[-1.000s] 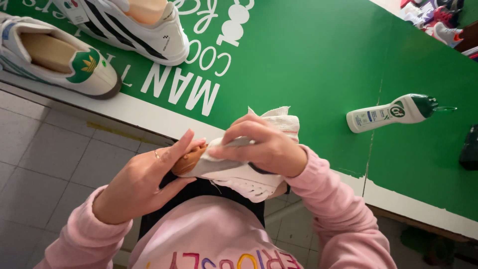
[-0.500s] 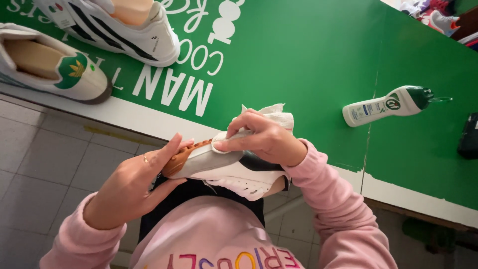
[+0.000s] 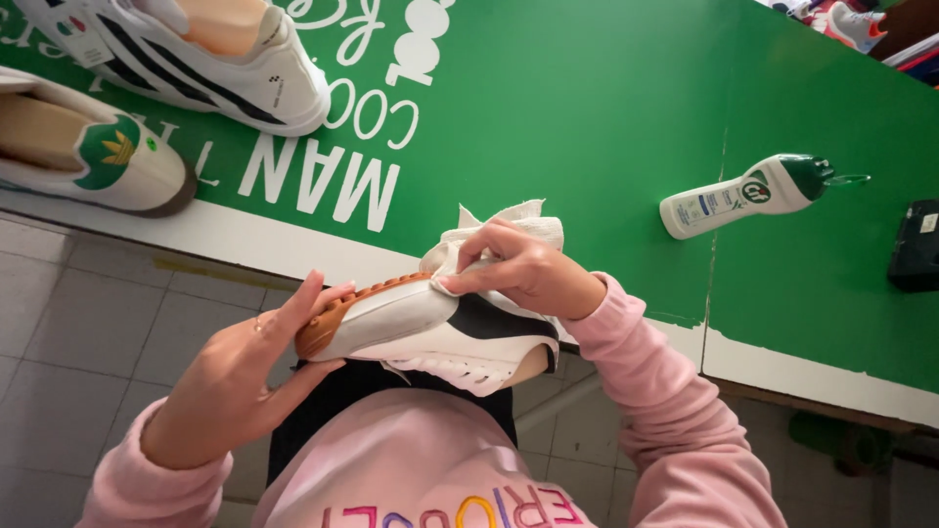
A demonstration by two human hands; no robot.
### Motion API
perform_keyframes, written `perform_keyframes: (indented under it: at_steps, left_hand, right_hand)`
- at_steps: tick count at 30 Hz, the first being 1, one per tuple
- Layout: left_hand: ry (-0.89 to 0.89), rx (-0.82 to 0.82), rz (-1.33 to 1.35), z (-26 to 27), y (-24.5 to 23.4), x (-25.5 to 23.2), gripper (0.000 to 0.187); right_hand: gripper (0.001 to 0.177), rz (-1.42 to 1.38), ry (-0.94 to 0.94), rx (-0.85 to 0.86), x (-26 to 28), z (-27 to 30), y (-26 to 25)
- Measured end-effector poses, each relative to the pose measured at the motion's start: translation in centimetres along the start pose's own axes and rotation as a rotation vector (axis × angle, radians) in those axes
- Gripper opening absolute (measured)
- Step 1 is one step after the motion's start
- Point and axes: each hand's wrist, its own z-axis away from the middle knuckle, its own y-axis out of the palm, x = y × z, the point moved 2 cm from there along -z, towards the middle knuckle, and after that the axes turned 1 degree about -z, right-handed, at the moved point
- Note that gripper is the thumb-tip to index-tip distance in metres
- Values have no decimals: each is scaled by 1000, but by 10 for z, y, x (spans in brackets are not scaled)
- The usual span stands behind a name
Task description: Cleaning and preparing various sneakers for display by wiping them with a cloth and cutting off tags.
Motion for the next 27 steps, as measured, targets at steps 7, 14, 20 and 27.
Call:
perform_keyframes:
  at_steps: [7,14,20,27]
  left_hand:
    - [-27,9,-9,3,1,7,92]
    - [-46,-3,-55,7,4,10,91]
    - [-45,12,-64,2,2,5,91]
    - [-57,2,-21,-1,2,6,89]
  right_hand:
    - [52,130,21,103,-1,12,-15]
    - [47,318,1,94,4,33,-29]
    - [55,386,118,87,-7,72,-38]
    - [54,465,259,79,-41,130,-38]
